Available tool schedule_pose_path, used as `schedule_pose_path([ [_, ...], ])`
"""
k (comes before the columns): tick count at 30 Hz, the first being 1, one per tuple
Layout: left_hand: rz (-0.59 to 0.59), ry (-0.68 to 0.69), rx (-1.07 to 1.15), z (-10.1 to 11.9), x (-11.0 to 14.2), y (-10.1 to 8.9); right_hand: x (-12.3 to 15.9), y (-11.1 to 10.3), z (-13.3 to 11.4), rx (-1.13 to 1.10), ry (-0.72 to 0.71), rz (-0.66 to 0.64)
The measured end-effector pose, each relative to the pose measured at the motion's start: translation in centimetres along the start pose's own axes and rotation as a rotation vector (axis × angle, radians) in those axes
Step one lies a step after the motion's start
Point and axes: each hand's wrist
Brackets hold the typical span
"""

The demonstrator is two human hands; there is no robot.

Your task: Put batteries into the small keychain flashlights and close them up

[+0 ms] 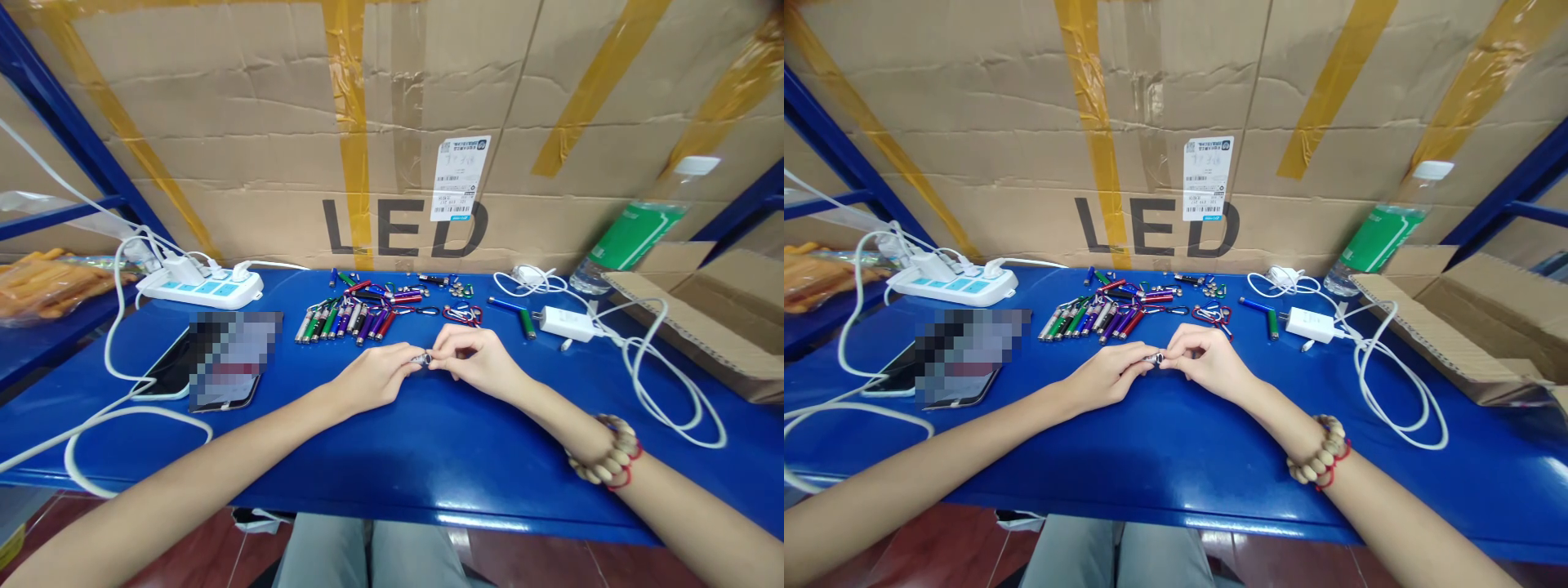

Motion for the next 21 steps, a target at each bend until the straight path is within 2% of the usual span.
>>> schedule_pose_path([
  [4, 0.019, 0.029, -0.031, 0.02, 0.12, 0.07, 0.1, 0.08, -0.11, 0.092, -0.069, -0.012],
  [8, 0.045, 0.068, -0.074, 0.04, 0.18, 0.13, 0.23, 0.12, 0.08, 0.097, -0.053, -0.046],
  [16, 0.191, 0.063, -0.145, -0.19, 0.1, 0.55, 0.21, 0.57, 0.16, 0.141, -0.053, 0.022],
  [21, 0.2, 0.052, -0.133, -0.3, 0.07, 0.71, 0.05, 0.73, 0.3, 0.166, -0.039, 0.029],
])
Point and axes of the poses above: each hand's wrist, its own x-axis away from the middle knuckle, its own y-axis out of the palm, z = x × y, and after that the axes turned 9 degrees about -x, right-handed
